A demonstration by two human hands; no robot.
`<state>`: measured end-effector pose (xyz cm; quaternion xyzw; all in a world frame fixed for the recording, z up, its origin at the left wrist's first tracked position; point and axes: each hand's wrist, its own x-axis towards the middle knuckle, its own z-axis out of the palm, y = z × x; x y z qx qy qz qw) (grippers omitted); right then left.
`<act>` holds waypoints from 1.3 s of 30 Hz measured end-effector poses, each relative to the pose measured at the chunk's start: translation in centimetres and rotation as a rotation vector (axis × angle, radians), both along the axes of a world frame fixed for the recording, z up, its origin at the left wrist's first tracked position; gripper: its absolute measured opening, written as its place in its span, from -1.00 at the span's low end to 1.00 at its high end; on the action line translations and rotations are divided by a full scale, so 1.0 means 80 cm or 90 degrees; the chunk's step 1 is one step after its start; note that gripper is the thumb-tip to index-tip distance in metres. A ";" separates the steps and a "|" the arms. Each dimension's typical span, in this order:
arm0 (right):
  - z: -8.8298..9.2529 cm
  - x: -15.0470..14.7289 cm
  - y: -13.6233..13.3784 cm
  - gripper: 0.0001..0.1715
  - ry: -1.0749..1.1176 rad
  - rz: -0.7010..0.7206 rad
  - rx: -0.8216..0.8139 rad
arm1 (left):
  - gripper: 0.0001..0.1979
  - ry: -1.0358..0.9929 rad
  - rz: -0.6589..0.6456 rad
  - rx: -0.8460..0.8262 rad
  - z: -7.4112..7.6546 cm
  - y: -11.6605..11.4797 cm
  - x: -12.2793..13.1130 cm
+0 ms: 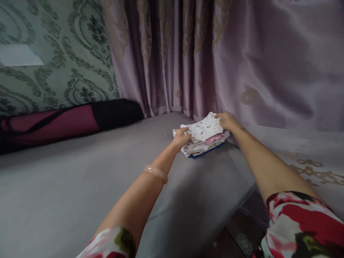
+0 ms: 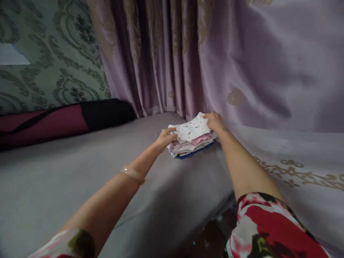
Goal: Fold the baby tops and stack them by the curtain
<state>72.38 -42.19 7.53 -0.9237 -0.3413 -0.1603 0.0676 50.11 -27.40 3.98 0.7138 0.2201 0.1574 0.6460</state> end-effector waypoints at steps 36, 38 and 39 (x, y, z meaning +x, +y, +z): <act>-0.047 -0.030 0.054 -0.34 0.179 -0.082 -0.033 | -0.44 0.491 0.215 0.609 -0.120 0.232 -0.344; -0.041 -0.051 0.065 -0.34 0.157 -0.033 -0.020 | -0.33 0.538 0.237 0.589 -0.123 0.245 -0.368; -0.039 -0.063 0.072 -0.33 0.150 -0.005 -0.019 | -0.29 0.554 0.248 0.583 -0.124 0.251 -0.377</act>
